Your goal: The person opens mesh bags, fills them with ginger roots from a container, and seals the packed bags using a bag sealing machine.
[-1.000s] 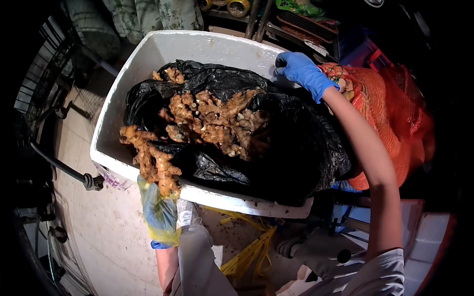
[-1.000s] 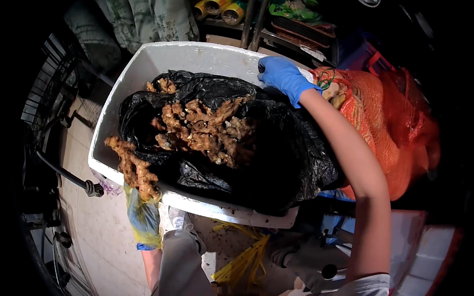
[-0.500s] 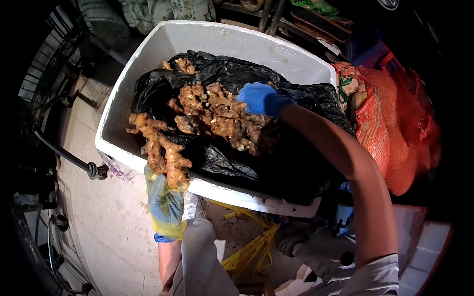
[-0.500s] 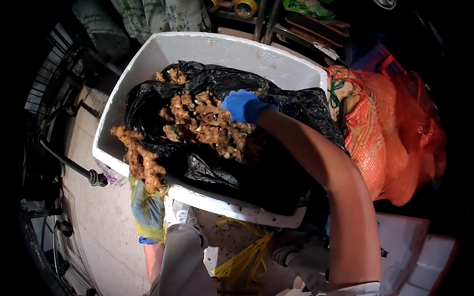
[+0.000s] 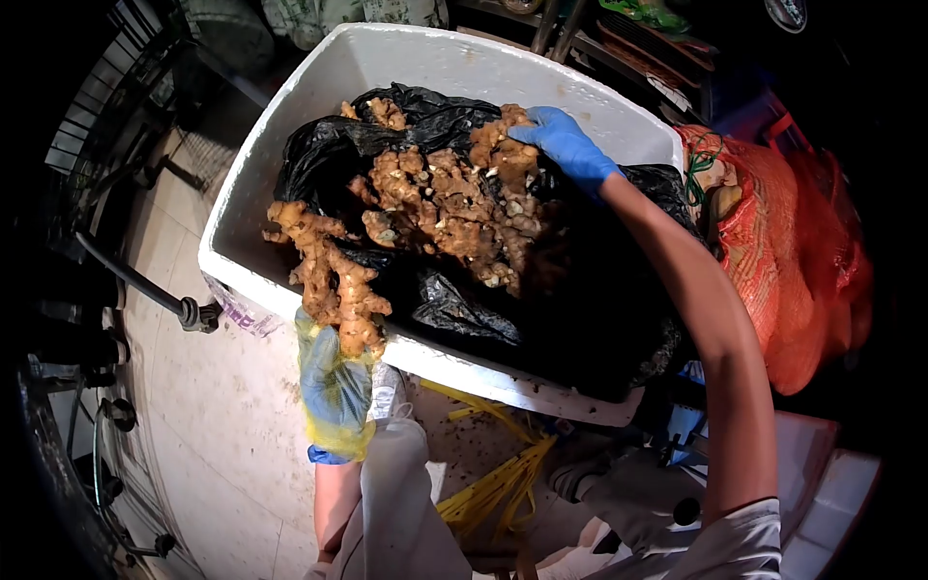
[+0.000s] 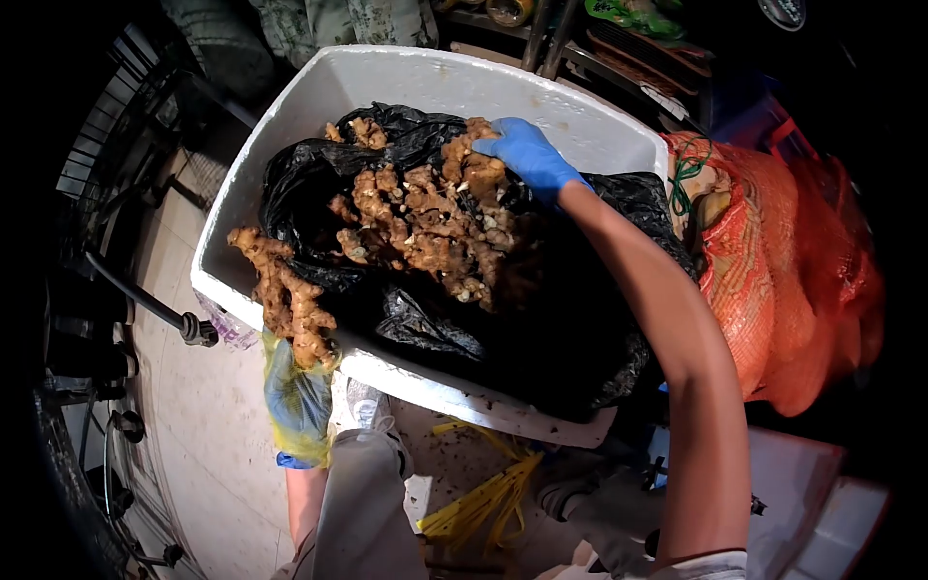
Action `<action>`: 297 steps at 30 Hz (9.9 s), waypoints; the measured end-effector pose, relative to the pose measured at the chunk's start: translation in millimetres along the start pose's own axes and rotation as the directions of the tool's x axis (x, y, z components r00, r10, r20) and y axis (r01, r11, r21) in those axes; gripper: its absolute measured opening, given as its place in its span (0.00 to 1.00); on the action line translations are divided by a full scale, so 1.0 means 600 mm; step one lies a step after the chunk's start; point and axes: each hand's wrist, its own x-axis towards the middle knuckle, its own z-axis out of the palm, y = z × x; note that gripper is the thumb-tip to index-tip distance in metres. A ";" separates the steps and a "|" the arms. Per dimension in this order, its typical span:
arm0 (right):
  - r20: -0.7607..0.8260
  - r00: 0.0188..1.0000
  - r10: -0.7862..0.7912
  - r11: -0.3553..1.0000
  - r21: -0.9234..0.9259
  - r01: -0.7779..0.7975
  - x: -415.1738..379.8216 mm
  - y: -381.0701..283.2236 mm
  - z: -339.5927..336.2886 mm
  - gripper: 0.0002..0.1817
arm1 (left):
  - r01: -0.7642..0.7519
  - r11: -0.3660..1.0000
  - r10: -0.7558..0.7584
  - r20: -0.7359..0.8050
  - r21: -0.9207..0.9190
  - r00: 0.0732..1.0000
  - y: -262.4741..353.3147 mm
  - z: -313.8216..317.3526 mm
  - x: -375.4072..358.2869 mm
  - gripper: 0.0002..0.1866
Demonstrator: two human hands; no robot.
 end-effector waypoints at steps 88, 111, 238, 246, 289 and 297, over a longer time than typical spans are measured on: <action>0.525 0.814 -0.248 0.942 -0.064 0.329 -0.036 -0.084 0.209 0.24 | -0.102 0.948 0.091 -0.051 -0.300 0.995 0.032 -0.057 0.004 0.20; 0.496 0.847 0.194 0.974 -0.199 -0.106 -0.066 -0.029 0.125 0.18 | -0.094 0.982 0.090 -0.031 -0.166 0.995 0.006 -0.022 -0.002 0.21; -0.344 0.846 -0.407 0.850 0.196 0.488 -0.266 -0.412 0.104 0.10 | 0.287 0.952 -0.216 0.426 -0.107 0.878 0.139 0.150 -0.073 0.37; -0.484 0.582 -0.653 0.700 -0.095 0.708 -0.377 -0.533 -0.032 0.14 | 0.328 0.934 -0.240 0.430 -0.143 0.870 0.269 0.223 -0.206 0.29; 0.508 0.861 0.036 -0.108 0.858 -0.502 -0.859 -0.359 0.069 0.15 | 0.179 0.934 -0.315 0.479 0.308 0.819 0.195 0.120 -0.496 0.45; 0.512 0.838 0.189 -0.167 0.858 -0.486 -0.897 -0.397 0.044 0.13 | 0.023 0.961 -0.177 0.548 0.276 0.818 0.185 0.130 -0.509 0.41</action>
